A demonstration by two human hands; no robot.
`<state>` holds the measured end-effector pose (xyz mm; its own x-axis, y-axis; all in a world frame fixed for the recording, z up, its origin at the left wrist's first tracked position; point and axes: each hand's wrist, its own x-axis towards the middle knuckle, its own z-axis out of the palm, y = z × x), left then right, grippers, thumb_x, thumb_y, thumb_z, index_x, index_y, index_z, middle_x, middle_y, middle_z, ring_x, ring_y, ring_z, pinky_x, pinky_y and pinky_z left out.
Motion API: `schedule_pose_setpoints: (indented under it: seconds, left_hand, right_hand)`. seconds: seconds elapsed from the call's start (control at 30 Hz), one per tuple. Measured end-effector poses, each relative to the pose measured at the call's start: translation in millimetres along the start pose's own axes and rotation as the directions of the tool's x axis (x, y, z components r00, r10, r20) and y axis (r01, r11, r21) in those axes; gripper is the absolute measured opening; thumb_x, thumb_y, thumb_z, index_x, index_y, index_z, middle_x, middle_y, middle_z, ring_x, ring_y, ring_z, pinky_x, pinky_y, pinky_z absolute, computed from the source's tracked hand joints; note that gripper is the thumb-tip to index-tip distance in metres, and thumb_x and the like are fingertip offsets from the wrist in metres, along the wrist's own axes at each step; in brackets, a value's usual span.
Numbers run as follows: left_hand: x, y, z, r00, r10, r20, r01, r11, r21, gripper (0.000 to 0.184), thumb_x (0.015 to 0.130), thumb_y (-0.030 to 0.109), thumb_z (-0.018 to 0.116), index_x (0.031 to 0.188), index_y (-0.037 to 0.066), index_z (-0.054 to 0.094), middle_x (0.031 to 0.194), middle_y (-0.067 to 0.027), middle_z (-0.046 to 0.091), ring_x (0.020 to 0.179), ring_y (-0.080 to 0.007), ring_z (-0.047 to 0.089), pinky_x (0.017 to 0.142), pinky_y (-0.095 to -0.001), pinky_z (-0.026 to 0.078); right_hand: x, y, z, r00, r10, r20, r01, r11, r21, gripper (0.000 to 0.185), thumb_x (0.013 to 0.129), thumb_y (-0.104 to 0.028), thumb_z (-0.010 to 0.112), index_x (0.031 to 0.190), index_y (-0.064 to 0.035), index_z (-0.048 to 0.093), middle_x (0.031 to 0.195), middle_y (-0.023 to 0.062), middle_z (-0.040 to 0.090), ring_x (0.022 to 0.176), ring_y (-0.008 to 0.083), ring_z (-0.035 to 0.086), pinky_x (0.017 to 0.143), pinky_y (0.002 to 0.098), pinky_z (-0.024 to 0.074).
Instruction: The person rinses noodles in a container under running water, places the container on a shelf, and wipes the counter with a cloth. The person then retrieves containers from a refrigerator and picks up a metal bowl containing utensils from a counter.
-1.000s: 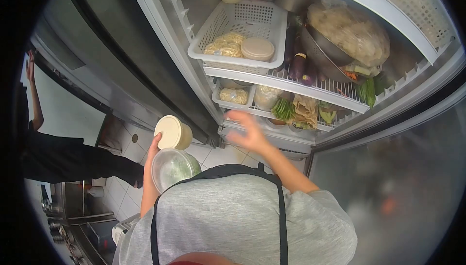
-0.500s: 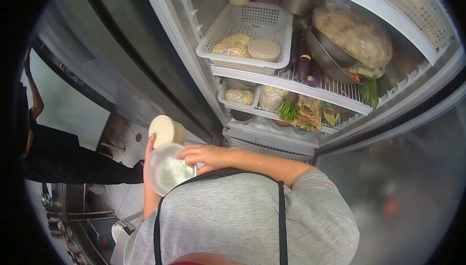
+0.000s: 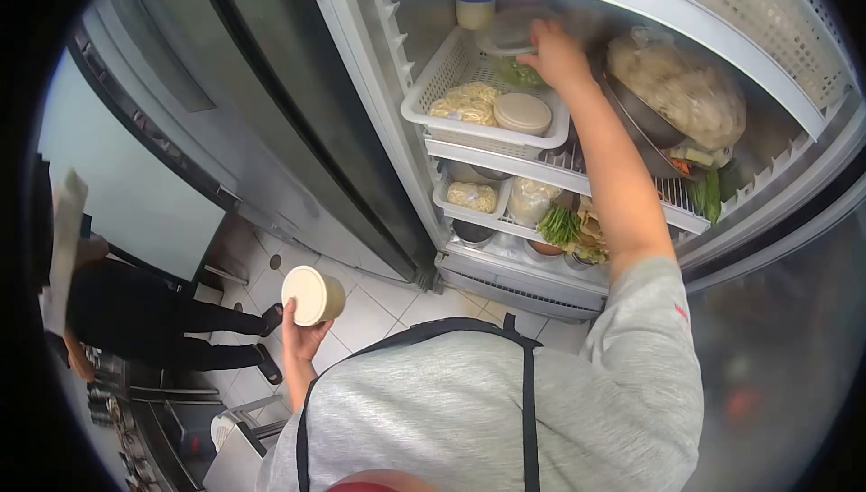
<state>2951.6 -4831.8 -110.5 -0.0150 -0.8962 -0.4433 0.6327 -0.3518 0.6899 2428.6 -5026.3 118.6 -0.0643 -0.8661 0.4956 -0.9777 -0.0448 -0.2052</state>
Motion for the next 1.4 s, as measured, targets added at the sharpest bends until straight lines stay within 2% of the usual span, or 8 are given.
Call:
schedule_pose_setpoints:
  seconds: [0.33, 0.43, 0.53, 0.6, 0.9, 1.0, 1.3, 1.4]
  left_hand:
    - [-12.5, -4.8, 67.2, 0.982, -0.006, 0.190, -0.009, 0.997, 0.079, 0.062, 0.079, 0.043, 0.056, 0.124, 0.004, 0.038, 0.112, -0.0150, 0.054, 0.093, -0.0287, 0.060, 0.070, -0.0435, 0.055]
    - [-13.5, -5.3, 95.2, 0.950, -0.068, 0.305, 0.054, 0.997, 0.052, 0.063, 0.079, 0.044, 0.054, 0.125, 0.005, 0.037, 0.113, -0.0148, 0.053, 0.095, -0.0287, 0.059, 0.071, -0.0439, 0.055]
    - [-17.9, -3.4, 146.8, 0.915, -0.116, 0.387, 0.114, 0.993, 0.029, 0.063, 0.080, 0.046, 0.053, 0.127, 0.007, 0.036, 0.116, -0.0146, 0.051, 0.100, -0.0284, 0.056, 0.074, -0.0433, 0.055]
    - [-26.3, 1.1, 184.1, 0.907, -0.127, 0.402, 0.115, 0.992, 0.055, 0.064, 0.082, 0.049, 0.049, 0.129, 0.009, 0.033, 0.121, -0.0134, 0.047, 0.105, -0.0283, 0.053, 0.076, -0.0439, 0.053]
    - [-17.1, 26.1, 292.7, 0.496, 0.038, 0.867, -0.095, 0.995, 0.011, 0.079, 0.083, 0.057, 0.043, 0.138, 0.012, 0.010, 0.142, -0.0105, 0.009, 0.129, -0.0249, 0.022, 0.099, -0.0396, 0.033]
    - [-20.6, 31.3, 291.0, 0.588, 0.086, 0.804, -0.473, 0.843, 0.255, 0.079, 0.083, 0.048, 0.050, 0.139, 0.009, 0.009, 0.142, -0.0110, 0.009, 0.125, -0.0271, 0.030, 0.096, -0.0390, 0.036]
    - [-8.5, 2.6, 201.6, 0.797, -0.111, 0.593, -0.254, 0.829, 0.497, 0.065, 0.085, 0.032, 0.054, 0.135, 0.005, 0.024, 0.140, -0.0105, 0.020, 0.119, -0.0254, 0.038, 0.090, -0.0394, 0.040]
    - [-10.5, -7.9, 158.0, 0.864, -0.068, 0.498, -0.194, 0.870, 0.454, 0.058, 0.085, 0.033, 0.053, 0.131, 0.006, 0.031, 0.133, -0.0105, 0.032, 0.114, -0.0238, 0.043, 0.088, -0.0396, 0.041]
  right_hand:
    - [45.1, -19.3, 32.1, 0.839, 0.100, 0.535, 0.015, 0.978, -0.207, 0.070, 0.068, -0.040, 0.068, 0.126, -0.0111, 0.041, 0.128, 0.0155, 0.042, 0.117, 0.0298, 0.041, 0.096, 0.0391, 0.0357]
    - [0.7, -63.1, -16.1, 0.924, -0.267, 0.274, 0.269, 0.963, 0.030, 0.068, 0.068, -0.045, 0.067, 0.121, -0.0082, 0.046, 0.124, 0.0163, 0.043, 0.116, 0.0313, 0.042, 0.097, 0.0372, 0.0342]
    - [-76.4, -131.0, -41.3, 0.549, -0.819, 0.165, 0.485, 0.473, 0.736, 0.068, 0.063, -0.035, 0.074, 0.121, -0.0101, 0.047, 0.130, 0.0137, 0.038, 0.125, 0.0306, 0.029, 0.102, 0.0429, 0.0266]
    - [-132.9, -155.8, -51.6, 0.476, -0.837, 0.270, 0.586, 0.531, 0.612, 0.069, 0.061, -0.032, 0.076, 0.121, -0.0133, 0.047, 0.133, 0.0135, 0.035, 0.127, 0.0323, 0.027, 0.103, 0.0439, 0.0246]
    - [-103.0, -103.0, -38.9, 0.899, -0.247, -0.361, 0.436, 0.577, 0.690, 0.056, 0.054, -0.018, 0.078, 0.106, -0.0117, 0.058, 0.121, 0.0115, 0.044, 0.111, 0.0292, 0.044, 0.093, 0.0388, 0.0383]
    - [-43.9, -70.8, -15.9, 0.878, -0.129, -0.460, 0.393, 0.742, 0.543, 0.051, 0.059, -0.027, 0.077, 0.105, -0.0116, 0.058, 0.119, 0.0118, 0.044, 0.107, 0.0299, 0.048, 0.090, 0.0380, 0.0409]
    - [62.0, 19.4, 51.8, 0.993, -0.118, -0.007, 0.114, 0.941, 0.318, 0.082, 0.059, -0.040, 0.075, 0.129, -0.0183, 0.037, 0.132, 0.0149, 0.033, 0.121, 0.0324, 0.035, 0.096, 0.0400, 0.0361]
    - [38.7, 6.1, 28.7, 0.969, -0.113, -0.219, 0.134, 0.988, 0.079, 0.082, 0.057, -0.038, 0.077, 0.125, -0.0140, 0.040, 0.127, 0.0178, 0.039, 0.116, 0.0328, 0.042, 0.094, 0.0375, 0.0382]
